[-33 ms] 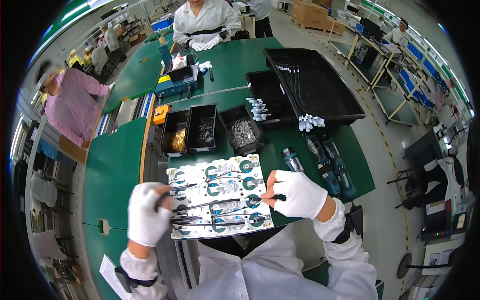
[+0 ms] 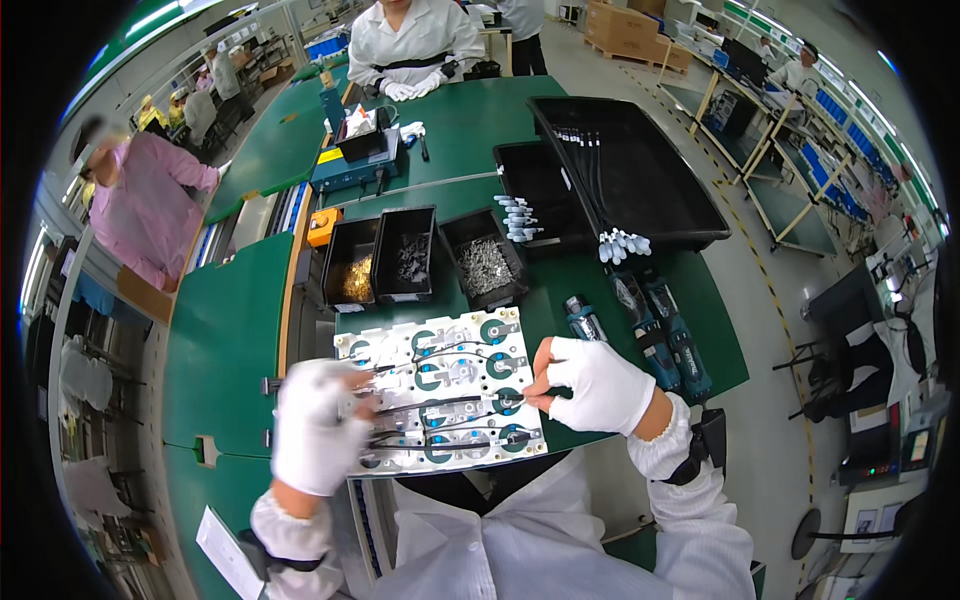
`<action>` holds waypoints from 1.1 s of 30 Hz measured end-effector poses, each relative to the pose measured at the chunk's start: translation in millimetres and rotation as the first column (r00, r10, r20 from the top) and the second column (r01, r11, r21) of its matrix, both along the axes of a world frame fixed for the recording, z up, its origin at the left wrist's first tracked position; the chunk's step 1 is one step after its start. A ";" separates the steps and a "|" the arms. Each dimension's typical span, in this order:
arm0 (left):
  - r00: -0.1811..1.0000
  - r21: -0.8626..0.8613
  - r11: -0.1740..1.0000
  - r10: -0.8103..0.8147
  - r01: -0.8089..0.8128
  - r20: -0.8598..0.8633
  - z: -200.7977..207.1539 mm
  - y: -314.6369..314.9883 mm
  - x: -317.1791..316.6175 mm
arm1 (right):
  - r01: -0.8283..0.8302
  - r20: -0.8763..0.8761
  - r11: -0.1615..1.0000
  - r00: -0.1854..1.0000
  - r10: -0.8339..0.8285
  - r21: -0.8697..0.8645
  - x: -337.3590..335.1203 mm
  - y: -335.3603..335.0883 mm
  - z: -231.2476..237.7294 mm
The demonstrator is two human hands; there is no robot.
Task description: The worker is assembling and screwing components onto a battery pack circuit board at a factory assembly line.
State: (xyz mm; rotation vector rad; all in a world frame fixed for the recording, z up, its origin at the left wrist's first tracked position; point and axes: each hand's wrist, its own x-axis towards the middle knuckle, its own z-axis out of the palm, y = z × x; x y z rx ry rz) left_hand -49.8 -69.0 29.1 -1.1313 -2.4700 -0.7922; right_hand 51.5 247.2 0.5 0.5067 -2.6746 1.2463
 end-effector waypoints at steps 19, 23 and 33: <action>0.976 -0.151 0.969 -0.207 0.195 -0.070 -51.2 100.7 40.4 | 0.101 0.040 0.994 0.994 -0.102 0.029 -1.5 -10.4 -6.8; 0.978 -0.128 0.972 -0.203 0.195 -0.053 -52.5 98.8 38.6 | 0.102 -0.014 0.991 0.995 -0.101 0.091 -5.5 -10.9 -13.5; 0.963 -0.140 0.954 -0.257 0.266 0.079 -55.6 96.7 40.6 | 0.579 -0.125 0.255 0.535 -0.836 0.775 85.6 18.4 -115.2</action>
